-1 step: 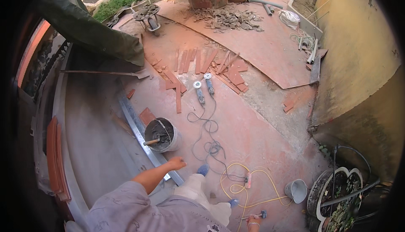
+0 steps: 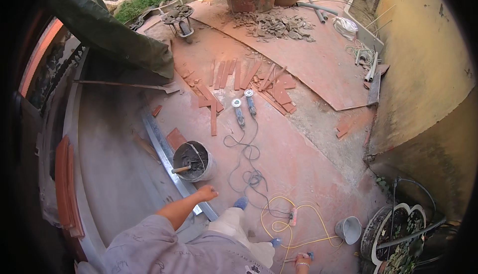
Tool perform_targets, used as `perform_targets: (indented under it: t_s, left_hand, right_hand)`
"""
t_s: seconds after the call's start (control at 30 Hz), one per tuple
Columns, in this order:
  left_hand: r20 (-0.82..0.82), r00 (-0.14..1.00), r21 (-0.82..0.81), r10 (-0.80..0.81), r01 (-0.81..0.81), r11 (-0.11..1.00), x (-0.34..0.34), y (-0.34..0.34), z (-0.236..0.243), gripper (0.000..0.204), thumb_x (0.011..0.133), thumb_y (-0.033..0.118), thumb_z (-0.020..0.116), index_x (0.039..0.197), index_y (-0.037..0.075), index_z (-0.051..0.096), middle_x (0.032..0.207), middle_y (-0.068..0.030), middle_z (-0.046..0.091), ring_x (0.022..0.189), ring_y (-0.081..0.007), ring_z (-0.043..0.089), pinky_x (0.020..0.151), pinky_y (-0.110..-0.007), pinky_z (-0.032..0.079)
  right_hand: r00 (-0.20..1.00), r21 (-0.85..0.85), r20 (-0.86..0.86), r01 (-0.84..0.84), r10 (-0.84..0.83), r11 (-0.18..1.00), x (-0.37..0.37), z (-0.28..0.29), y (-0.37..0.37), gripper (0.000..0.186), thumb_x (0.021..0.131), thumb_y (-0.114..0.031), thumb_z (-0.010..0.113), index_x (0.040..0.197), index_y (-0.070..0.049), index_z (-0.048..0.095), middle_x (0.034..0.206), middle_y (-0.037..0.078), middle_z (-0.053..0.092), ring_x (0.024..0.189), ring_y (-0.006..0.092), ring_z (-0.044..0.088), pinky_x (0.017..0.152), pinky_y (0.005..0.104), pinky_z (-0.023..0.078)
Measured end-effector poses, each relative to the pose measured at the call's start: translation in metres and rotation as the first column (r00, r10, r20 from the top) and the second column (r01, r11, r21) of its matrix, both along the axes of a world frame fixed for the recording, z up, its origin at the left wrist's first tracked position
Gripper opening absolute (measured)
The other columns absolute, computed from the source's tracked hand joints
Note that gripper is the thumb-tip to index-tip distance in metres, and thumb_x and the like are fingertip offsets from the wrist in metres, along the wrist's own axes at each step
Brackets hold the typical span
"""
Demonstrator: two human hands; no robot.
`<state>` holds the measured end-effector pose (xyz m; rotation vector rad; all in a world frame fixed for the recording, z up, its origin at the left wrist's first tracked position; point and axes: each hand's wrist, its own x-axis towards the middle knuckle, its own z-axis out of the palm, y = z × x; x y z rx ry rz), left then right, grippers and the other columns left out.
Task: The person walks through a tiled outdoor area, picks up a bucket, then squats to sort broken terracotta tiles by hand, stacking them into piles. The person later stands and uses a hoe to move debris.
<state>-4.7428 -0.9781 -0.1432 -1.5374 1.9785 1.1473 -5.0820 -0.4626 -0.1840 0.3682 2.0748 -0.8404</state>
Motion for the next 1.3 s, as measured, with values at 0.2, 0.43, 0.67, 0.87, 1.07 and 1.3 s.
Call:
perform_targets:
  t_s: [0.2,0.43,0.67,0.87,1.07,1.3]
  left_hand:
    - [0.045,0.992,-0.075,0.116,-0.112,0.991,0.126,-0.075,0.012,0.052,0.084,0.043,0.053,0.1,-0.003,0.072,0.113,-0.026,0.066,0.111,-0.0387,0.061,0.099,-0.042,0.045]
    - [-0.008,0.899,0.073,0.438,-0.436,0.897,0.156,-0.088,-0.005,0.05,0.086,0.044,0.054,0.104,0.0,0.072,0.114,-0.0223,0.067,0.112,-0.0352,0.062,0.098,-0.041,0.046]
    - [-0.066,0.948,0.16,0.312,-0.298,0.941,0.088,-0.095,-0.002,0.047,0.087,0.043,0.057,0.106,0.003,0.072,0.105,-0.0176,0.068,0.099,-0.0285,0.063,0.088,-0.039,0.047]
    - [0.031,0.962,0.092,0.272,-0.273,0.958,0.033,-0.161,-0.003,0.052,0.084,0.045,0.057,0.11,0.003,0.071,0.116,-0.021,0.067,0.112,-0.0349,0.062,0.098,-0.04,0.046]
    - [0.045,0.903,0.016,0.428,-0.429,0.903,-0.037,-0.24,-0.039,0.051,0.083,0.044,0.059,0.111,0.002,0.07,0.115,-0.0245,0.066,0.112,-0.0363,0.062,0.098,-0.039,0.047]
    - [-0.052,0.929,0.072,0.367,-0.363,0.929,-0.233,-0.327,0.019,0.058,0.083,0.044,0.064,0.116,-0.005,0.066,0.12,-0.0251,0.064,0.116,-0.0345,0.06,0.1,-0.038,0.045]
  right_hand:
    - [0.986,-0.075,-0.085,-0.148,0.142,0.986,-0.025,0.068,-0.169,0.012,0.091,-0.015,0.062,0.091,-0.004,0.063,0.071,0.005,0.063,0.053,0.0139,0.059,0.043,0.0298,0.047]
    - [0.934,-0.08,-0.099,-0.35,0.342,0.933,-0.028,0.115,-0.29,0.015,0.09,-0.018,0.064,0.089,-0.003,0.061,0.076,0.005,0.065,0.059,0.0145,0.062,0.048,0.03,0.049]
    - [0.935,0.065,0.053,-0.353,0.35,0.933,-0.062,0.075,-0.307,0.013,0.092,-0.018,0.061,0.092,-0.004,0.064,0.077,0.007,0.065,0.061,0.0164,0.063,0.049,0.0307,0.05]
    - [0.902,0.081,0.189,-0.407,0.387,0.91,-0.119,0.033,-0.347,0.015,0.091,-0.018,0.064,0.093,-0.004,0.06,0.075,0.006,0.065,0.057,0.0171,0.062,0.05,0.0339,0.05]
    - [0.871,0.004,0.211,-0.455,0.444,0.89,-0.237,-0.012,-0.442,0.012,0.09,-0.013,0.063,0.093,-0.002,0.06,0.072,0.008,0.065,0.054,0.0187,0.062,0.047,0.0355,0.05]
    - [0.948,-0.04,0.135,-0.286,0.289,0.957,-0.436,0.013,-0.572,0.011,0.092,-0.013,0.061,0.098,-0.004,0.06,0.077,0.007,0.067,0.055,0.0164,0.062,0.043,0.0315,0.048]
